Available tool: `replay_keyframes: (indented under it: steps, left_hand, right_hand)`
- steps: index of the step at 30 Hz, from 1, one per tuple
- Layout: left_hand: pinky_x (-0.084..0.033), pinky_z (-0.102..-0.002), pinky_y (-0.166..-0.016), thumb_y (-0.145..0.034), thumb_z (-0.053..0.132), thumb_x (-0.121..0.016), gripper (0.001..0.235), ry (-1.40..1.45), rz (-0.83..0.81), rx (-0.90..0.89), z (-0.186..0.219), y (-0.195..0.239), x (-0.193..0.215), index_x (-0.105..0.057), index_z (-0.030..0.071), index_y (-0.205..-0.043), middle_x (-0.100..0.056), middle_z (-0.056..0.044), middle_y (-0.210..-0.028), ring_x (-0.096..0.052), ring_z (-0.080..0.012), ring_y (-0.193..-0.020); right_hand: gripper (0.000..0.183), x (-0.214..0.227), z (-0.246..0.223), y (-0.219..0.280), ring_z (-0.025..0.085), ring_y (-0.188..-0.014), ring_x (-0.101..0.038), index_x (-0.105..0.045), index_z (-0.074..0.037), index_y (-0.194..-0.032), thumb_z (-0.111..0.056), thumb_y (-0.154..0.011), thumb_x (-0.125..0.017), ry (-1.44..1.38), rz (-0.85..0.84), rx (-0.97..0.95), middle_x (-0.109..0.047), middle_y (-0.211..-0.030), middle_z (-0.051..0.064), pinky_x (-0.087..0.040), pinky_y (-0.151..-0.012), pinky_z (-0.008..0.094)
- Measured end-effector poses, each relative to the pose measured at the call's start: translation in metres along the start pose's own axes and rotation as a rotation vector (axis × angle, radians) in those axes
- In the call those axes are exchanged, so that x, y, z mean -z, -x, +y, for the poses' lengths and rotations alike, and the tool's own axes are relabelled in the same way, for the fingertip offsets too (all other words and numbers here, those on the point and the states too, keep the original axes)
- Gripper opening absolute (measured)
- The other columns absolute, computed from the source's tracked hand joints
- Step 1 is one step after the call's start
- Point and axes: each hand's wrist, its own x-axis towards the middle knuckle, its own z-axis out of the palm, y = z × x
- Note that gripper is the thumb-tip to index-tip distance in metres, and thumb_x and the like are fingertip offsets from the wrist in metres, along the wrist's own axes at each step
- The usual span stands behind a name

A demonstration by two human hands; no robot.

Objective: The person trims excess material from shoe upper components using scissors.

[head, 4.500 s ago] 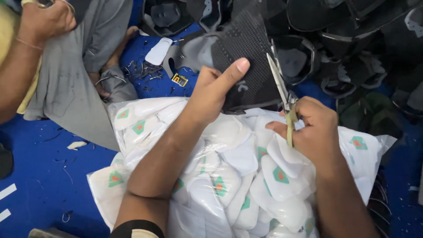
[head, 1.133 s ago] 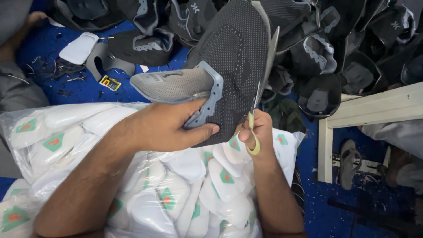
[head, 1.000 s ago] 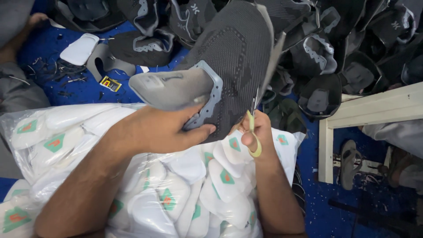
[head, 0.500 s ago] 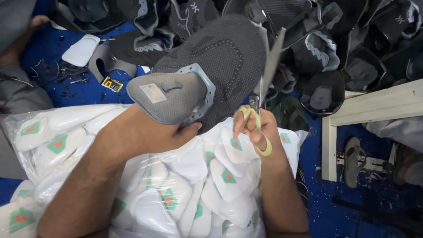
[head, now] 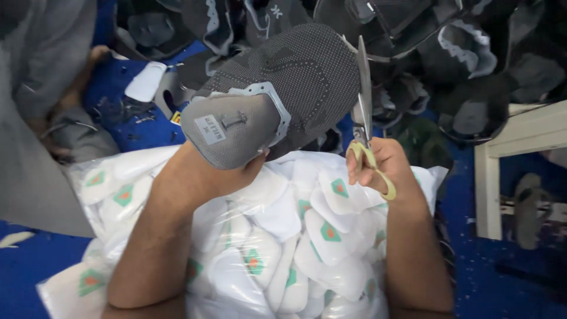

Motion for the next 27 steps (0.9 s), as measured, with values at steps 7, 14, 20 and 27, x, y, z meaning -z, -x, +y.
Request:
replay_keyframes:
  steps: [7,14,20,27]
  left_hand:
    - [-0.049,-0.046,-0.098,-0.083,0.010,-0.069,0.036,0.047,-0.034,0.060,-0.002,0.004,-0.004,-0.067,0.005,-0.118,-0.067,-0.017,-0.118,-0.063,-0.0387,-0.112]
    - [-0.050,-0.045,-0.094,-0.085,0.008,-0.070,0.029,0.029,-0.092,0.114,-0.011,0.008,-0.008,-0.068,0.007,-0.113,-0.068,-0.014,-0.114,-0.064,-0.0364,-0.109]
    - [-0.052,-0.045,-0.094,-0.084,0.005,-0.070,0.028,0.035,-0.051,0.145,-0.019,0.019,-0.016,-0.068,0.006,-0.112,-0.068,-0.015,-0.113,-0.064,-0.0362,-0.110]
    - [-0.051,-0.046,-0.096,-0.081,0.003,-0.070,0.033,-0.045,-0.065,0.099,-0.026,0.022,-0.015,-0.069,0.006,-0.114,-0.068,-0.015,-0.114,-0.064,-0.0373,-0.111]
  right_hand:
    - [0.066,-0.010,-0.016,-0.006,0.006,-0.082,-0.056,-0.068,-0.004,-0.102,-0.064,-0.078,-0.082,0.053,-0.071,0.053,-0.067,-0.091,0.000,-0.042,-0.072,0.020]
    - [0.064,0.002,0.002,0.000,0.011,-0.071,-0.063,-0.068,-0.002,-0.090,-0.061,-0.072,-0.086,-0.003,-0.028,-0.030,-0.066,-0.079,0.002,-0.049,-0.065,0.025]
    - [0.066,-0.009,-0.017,-0.007,0.010,-0.080,-0.065,-0.069,-0.002,-0.093,-0.063,-0.071,-0.083,-0.141,-0.166,0.022,-0.066,-0.088,0.002,-0.050,-0.072,0.024]
    - [0.057,0.013,-0.002,0.002,0.005,-0.068,-0.057,-0.069,-0.002,-0.091,-0.052,-0.073,-0.089,-0.029,-0.124,-0.031,-0.065,-0.076,-0.001,-0.044,-0.059,0.021]
